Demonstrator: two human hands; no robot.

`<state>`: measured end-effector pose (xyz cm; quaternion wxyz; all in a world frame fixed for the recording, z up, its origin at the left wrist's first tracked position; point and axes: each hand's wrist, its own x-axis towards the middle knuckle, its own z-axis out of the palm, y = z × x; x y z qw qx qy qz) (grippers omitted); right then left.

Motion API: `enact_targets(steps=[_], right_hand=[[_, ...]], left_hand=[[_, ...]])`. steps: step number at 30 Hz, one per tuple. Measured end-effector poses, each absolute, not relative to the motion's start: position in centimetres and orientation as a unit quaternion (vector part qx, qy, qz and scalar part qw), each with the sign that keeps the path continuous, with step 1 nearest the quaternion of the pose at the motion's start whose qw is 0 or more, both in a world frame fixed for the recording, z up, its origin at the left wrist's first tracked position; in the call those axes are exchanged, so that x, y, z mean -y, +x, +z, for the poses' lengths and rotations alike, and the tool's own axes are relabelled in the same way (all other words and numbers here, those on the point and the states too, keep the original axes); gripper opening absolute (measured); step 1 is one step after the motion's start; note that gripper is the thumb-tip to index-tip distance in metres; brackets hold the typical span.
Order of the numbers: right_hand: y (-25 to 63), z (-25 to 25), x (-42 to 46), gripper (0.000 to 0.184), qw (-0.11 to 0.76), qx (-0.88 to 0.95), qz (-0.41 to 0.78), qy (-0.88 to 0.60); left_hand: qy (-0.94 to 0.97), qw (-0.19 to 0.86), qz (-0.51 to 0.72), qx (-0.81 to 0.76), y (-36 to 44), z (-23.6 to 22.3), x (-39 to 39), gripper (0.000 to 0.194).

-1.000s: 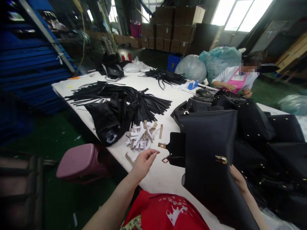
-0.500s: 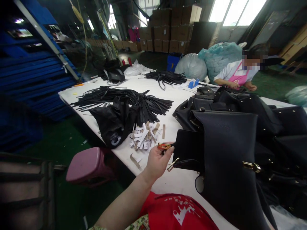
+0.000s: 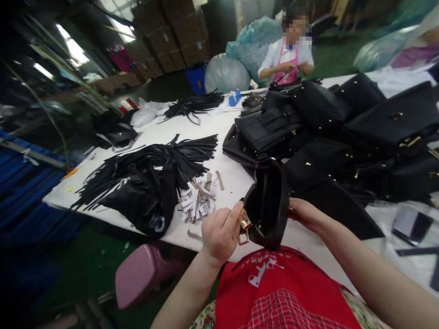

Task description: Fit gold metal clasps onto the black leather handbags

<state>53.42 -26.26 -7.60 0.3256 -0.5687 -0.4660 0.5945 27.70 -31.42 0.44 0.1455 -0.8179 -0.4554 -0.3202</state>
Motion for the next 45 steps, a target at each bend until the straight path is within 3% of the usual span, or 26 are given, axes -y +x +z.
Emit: enact_targets(steps=[5,7,10,12,17,20,24,28,35,45], right_hand=[[54.2,-4.7,29.9,0.031,0.402,0.491,0.417,-0.651],[53.8,-3.3,31.5,0.048,0.376,0.489,0.523,-0.588],[51.6,-3.1,33.1,0.063,0.25,0.327,0.803,-0.43],[49.8,-3.9,33.4,0.058,0.222,0.207,0.863,-0.403],[47.5,-4.4,33.1,0.029,0.289,0.122,0.812,-0.492],[48.2,-3.2,32.6,0.018,0.272,0.227,0.811,-0.466],[49.4,-2.7,32.1,0.02,0.199,0.386,0.795,-0.424],[49.4,-3.4,31.9,0.022,0.197,0.412,0.761,-0.461],[48.8,-1.3,31.3,0.048,0.167,0.339,0.764,-0.523],[48.2,-2.2,29.9,0.052,0.129,0.333,0.802,-0.478]], left_hand=[[-0.862,0.174,-0.258,0.401,29.3,-0.2,32.3,0.031],[-0.88,0.165,-0.234,0.379,29.8,-0.4,32.6,0.031],[-0.911,0.138,-0.199,0.335,30.7,-0.8,33.4,0.03],[-0.927,0.117,-0.188,0.303,31.3,-1.1,34.1,0.028],[-0.943,0.08,-0.194,0.26,31.9,-1.1,34.9,0.026],[-0.935,-0.072,-0.205,0.279,31.6,-0.1,34.6,0.025],[-0.884,-0.279,-0.214,0.307,31.6,1.2,33.8,0.026],[-0.864,-0.276,-0.224,0.358,32.3,1.1,33.4,0.018],[-0.872,-0.288,-0.125,0.375,32.8,1.7,32.5,0.014],[-0.856,-0.277,0.008,0.435,33.8,4.9,30.8,0.011]])
